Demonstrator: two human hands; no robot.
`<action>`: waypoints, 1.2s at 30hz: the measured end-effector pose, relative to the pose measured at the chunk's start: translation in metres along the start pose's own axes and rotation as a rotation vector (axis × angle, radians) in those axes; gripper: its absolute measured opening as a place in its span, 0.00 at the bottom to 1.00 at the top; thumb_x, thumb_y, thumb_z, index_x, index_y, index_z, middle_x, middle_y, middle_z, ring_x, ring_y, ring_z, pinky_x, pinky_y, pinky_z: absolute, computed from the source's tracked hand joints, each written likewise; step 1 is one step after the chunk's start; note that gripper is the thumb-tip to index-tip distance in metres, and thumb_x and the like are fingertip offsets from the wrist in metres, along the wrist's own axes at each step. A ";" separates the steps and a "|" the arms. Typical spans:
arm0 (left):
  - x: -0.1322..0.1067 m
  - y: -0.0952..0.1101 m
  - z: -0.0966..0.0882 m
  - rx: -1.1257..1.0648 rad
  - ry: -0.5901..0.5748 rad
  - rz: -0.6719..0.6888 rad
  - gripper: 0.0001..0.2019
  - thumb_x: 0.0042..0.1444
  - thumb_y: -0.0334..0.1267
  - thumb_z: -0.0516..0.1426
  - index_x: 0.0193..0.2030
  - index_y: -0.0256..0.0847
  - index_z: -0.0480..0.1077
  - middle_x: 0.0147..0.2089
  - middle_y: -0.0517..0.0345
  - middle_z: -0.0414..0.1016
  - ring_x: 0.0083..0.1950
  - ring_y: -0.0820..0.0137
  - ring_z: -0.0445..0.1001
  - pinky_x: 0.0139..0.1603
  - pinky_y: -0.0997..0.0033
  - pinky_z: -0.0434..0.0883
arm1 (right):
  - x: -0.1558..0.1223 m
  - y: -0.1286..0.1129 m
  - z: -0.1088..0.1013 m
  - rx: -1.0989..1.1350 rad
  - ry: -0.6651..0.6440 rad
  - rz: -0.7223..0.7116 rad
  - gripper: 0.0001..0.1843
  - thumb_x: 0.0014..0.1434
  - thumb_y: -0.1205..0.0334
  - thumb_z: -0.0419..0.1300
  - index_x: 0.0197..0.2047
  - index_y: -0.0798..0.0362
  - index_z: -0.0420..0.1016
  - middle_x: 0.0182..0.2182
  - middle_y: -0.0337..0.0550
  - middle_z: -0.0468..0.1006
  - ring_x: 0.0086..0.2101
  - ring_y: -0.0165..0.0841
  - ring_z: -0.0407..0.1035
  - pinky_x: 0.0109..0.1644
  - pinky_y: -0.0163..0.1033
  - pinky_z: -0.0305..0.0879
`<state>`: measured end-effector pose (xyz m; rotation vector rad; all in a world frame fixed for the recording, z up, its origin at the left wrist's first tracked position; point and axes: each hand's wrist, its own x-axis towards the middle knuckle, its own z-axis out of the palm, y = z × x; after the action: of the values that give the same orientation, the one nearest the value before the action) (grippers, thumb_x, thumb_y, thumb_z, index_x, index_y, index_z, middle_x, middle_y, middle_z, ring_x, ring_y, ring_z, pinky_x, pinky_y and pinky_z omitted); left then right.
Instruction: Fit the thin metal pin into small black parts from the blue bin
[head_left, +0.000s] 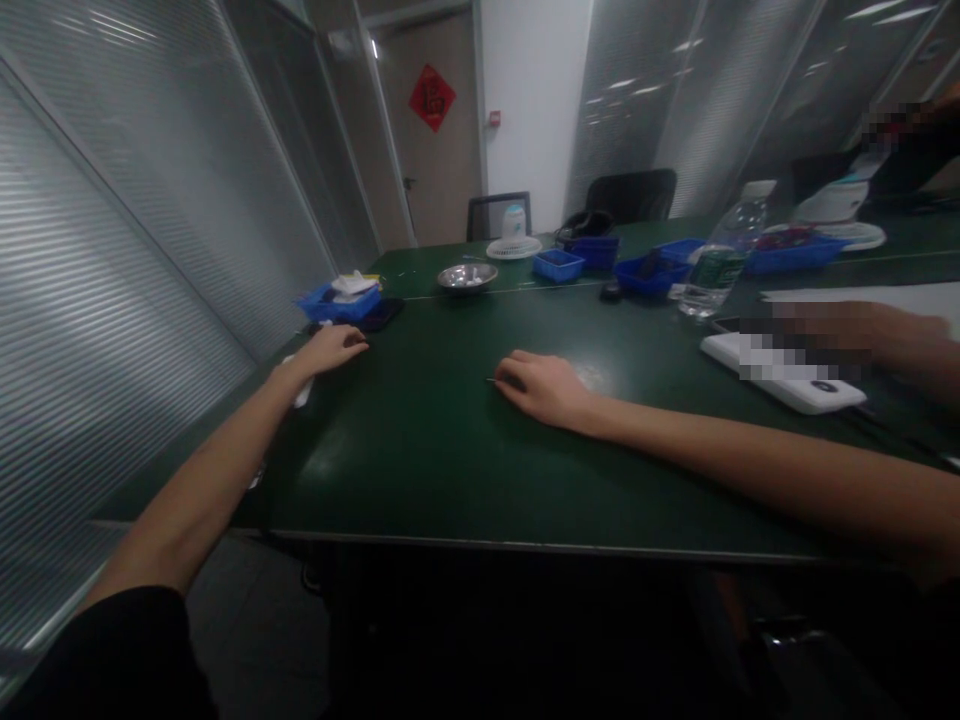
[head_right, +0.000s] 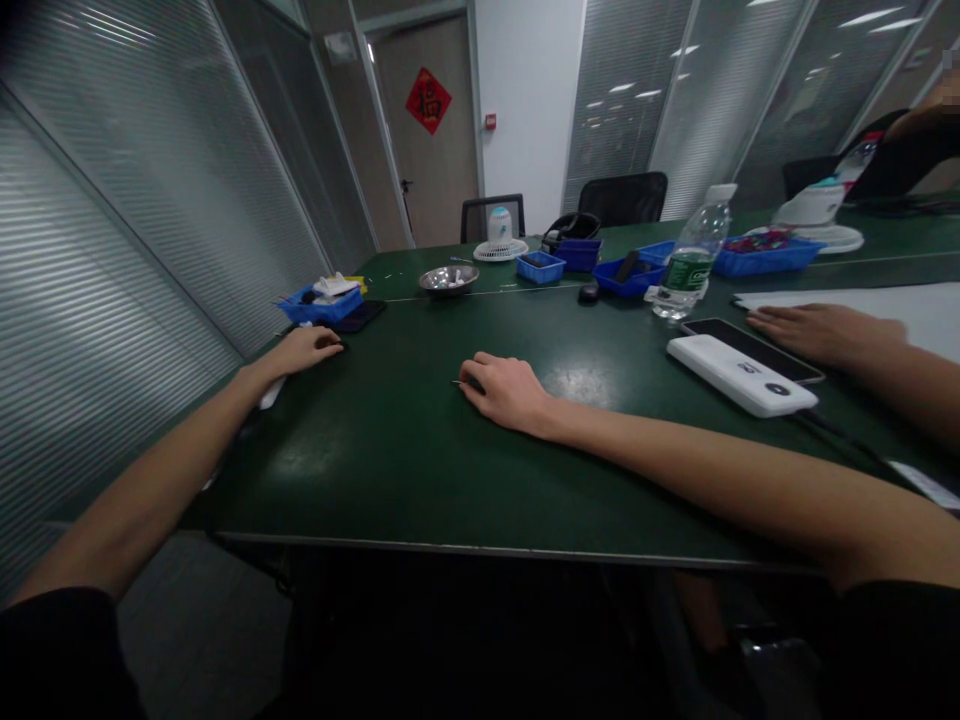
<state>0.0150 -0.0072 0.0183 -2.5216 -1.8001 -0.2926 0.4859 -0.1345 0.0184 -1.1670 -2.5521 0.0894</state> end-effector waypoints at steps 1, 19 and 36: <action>0.000 0.004 0.000 0.003 0.005 0.022 0.26 0.62 0.57 0.55 0.52 0.37 0.79 0.48 0.44 0.81 0.47 0.57 0.77 0.48 0.63 0.70 | 0.000 0.000 0.000 0.002 -0.002 0.002 0.14 0.72 0.53 0.56 0.53 0.50 0.76 0.48 0.47 0.77 0.38 0.34 0.72 0.35 0.37 0.60; -0.046 0.229 0.015 -0.501 -0.031 0.569 0.15 0.69 0.47 0.57 0.52 0.40 0.77 0.46 0.50 0.74 0.42 0.65 0.73 0.44 0.65 0.71 | -0.006 -0.006 -0.005 0.063 0.047 -0.141 0.16 0.72 0.54 0.54 0.55 0.52 0.75 0.45 0.46 0.81 0.39 0.35 0.73 0.41 0.38 0.61; -0.045 0.233 0.017 -0.611 -0.100 0.596 0.13 0.70 0.46 0.58 0.52 0.41 0.77 0.47 0.51 0.75 0.45 0.65 0.74 0.47 0.65 0.70 | -0.008 -0.007 -0.004 0.037 0.057 -0.267 0.15 0.73 0.54 0.53 0.53 0.53 0.76 0.44 0.47 0.79 0.38 0.35 0.71 0.39 0.38 0.60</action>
<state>0.2221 -0.1241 0.0142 -3.3735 -0.9776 -0.7882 0.4866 -0.1452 0.0213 -0.7951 -2.6171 0.0389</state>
